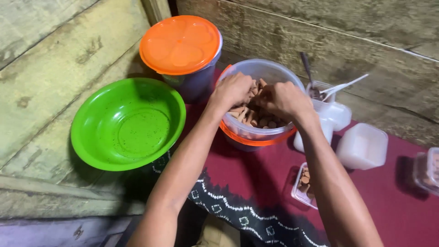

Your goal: Packing incense cones from a large bucket into small plastic containers for retail.

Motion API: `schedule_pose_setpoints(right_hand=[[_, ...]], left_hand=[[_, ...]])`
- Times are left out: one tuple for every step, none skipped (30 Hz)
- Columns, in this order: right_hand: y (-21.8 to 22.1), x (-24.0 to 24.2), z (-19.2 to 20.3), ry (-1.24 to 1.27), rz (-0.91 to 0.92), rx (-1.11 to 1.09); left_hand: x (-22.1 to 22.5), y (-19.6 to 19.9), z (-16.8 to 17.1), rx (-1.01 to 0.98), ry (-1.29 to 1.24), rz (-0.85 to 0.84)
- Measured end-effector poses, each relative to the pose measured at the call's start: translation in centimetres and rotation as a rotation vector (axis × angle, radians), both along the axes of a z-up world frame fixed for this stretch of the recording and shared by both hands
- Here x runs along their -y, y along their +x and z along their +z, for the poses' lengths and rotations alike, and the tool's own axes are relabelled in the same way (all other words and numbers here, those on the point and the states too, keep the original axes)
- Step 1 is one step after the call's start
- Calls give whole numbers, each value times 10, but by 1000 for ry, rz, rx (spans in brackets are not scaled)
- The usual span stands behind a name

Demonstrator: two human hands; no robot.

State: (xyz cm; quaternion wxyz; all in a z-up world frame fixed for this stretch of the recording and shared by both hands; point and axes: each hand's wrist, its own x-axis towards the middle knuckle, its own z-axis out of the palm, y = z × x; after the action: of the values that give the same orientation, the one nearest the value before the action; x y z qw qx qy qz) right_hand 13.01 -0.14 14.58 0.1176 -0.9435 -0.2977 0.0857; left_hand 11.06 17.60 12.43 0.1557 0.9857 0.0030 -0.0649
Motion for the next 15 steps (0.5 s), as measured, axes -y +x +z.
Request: schedule_pose_setpoints(right_hand=[[5, 1, -6, 3, 4, 26], [9, 1, -10, 28, 23, 2], [13, 2, -16, 57, 39, -24], [21, 3, -13, 64, 39, -1], [23, 6, -18, 60, 34, 2], [25, 9, -25, 56, 29, 6], [26, 8, -23, 57, 33, 10], [28, 6, -21, 86, 27, 7], [31, 6, -19, 119, 15, 5], [36, 4, -21, 121, 13, 11], [38, 5, -25, 125, 10, 13], [41, 5, -29, 129, 8, 15], [37, 5, -28, 129, 1, 15], [33, 5, -27, 124, -4, 7], [30, 2, -24, 121, -3, 4]], left_hand=[[2, -2, 0, 26, 3, 4], [3, -5, 0, 7, -32, 18], [4, -8, 1, -14, -62, 27], [2, -1, 5, 9, -54, 25], [0, 0, 1, 20, -59, 32], [-2, 1, -3, 32, -64, 39], [-3, -4, 1, 36, -64, 43], [-3, -10, 5, 86, -99, 3], [-3, -12, 10, 136, -132, -43], [-5, -13, 11, 141, -130, -46], [-5, -14, 10, 162, -168, -80], [-4, -14, 9, 182, -206, -114], [-3, -15, 11, 182, -207, -121], [-2, -16, 13, 192, -257, -133], [-3, -18, 17, 208, -304, -140]])
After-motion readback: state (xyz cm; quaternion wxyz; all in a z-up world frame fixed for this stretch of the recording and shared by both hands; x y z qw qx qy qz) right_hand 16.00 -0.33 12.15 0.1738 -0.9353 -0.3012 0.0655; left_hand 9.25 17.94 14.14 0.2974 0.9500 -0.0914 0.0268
